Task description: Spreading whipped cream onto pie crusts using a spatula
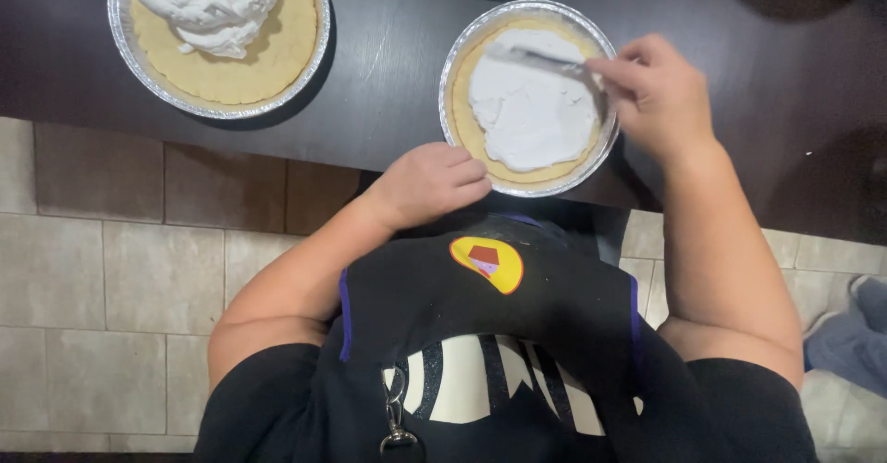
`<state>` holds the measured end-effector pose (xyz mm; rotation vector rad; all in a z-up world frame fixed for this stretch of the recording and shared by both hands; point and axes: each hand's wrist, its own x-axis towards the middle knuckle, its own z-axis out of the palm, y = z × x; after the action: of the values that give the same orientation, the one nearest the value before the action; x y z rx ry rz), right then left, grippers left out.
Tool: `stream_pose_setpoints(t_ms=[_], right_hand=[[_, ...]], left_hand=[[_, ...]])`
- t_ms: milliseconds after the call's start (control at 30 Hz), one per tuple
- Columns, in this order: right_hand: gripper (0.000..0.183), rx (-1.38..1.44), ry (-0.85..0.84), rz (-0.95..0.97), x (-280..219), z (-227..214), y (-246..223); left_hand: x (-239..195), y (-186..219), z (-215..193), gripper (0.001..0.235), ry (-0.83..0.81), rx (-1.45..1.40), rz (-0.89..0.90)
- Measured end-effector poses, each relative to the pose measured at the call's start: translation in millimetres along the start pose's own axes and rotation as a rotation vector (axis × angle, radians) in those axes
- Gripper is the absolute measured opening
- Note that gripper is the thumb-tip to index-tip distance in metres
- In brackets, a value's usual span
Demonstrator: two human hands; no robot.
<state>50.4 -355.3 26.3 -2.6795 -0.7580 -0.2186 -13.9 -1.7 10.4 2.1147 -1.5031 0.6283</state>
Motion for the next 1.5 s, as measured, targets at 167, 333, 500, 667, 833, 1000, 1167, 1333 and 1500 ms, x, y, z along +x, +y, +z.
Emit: stream_pose_setpoints(t_ms=[167,333,500,667,833,1000,1167,1333,1500], right_hand=[[0.028,0.038,-0.104,-0.018,-2,-1,-27],[0.021,-0.021,-0.051,-0.024,-8,-13,-19],[0.036,0.001,-0.008,-0.027,0,-5,-4],[0.036,0.086,-0.159,-0.091,-1,-5,-14],[0.030,0.280,-0.167,-0.014,-21,-19,16],[0.031,0.050,0.131,0.089,-22,2,28],[0.029,0.120,-0.063,0.083,-9,9,-16],[0.047,0.064,-0.191,-0.095,-21,-9,-18],[0.033,0.176,-0.200,-0.040,-54,-39,30]], left_hand=[[-29,-24,12,0.010,0.009,0.001,-0.090],[-29,-37,-7,0.025,0.042,0.132,-0.151],[-16,-17,-6,0.009,-0.057,-0.030,-0.081],[-14,-20,-14,0.012,0.003,-0.014,-0.118],[-20,-23,-15,0.011,0.060,-0.011,-0.158],[-17,-22,-13,0.013,0.060,-0.016,-0.164],[-22,-23,-11,0.010,0.044,-0.021,-0.168],[-25,-24,-10,0.011,0.045,-0.025,-0.170],[-23,-24,-11,0.009,0.064,-0.060,-0.173]])
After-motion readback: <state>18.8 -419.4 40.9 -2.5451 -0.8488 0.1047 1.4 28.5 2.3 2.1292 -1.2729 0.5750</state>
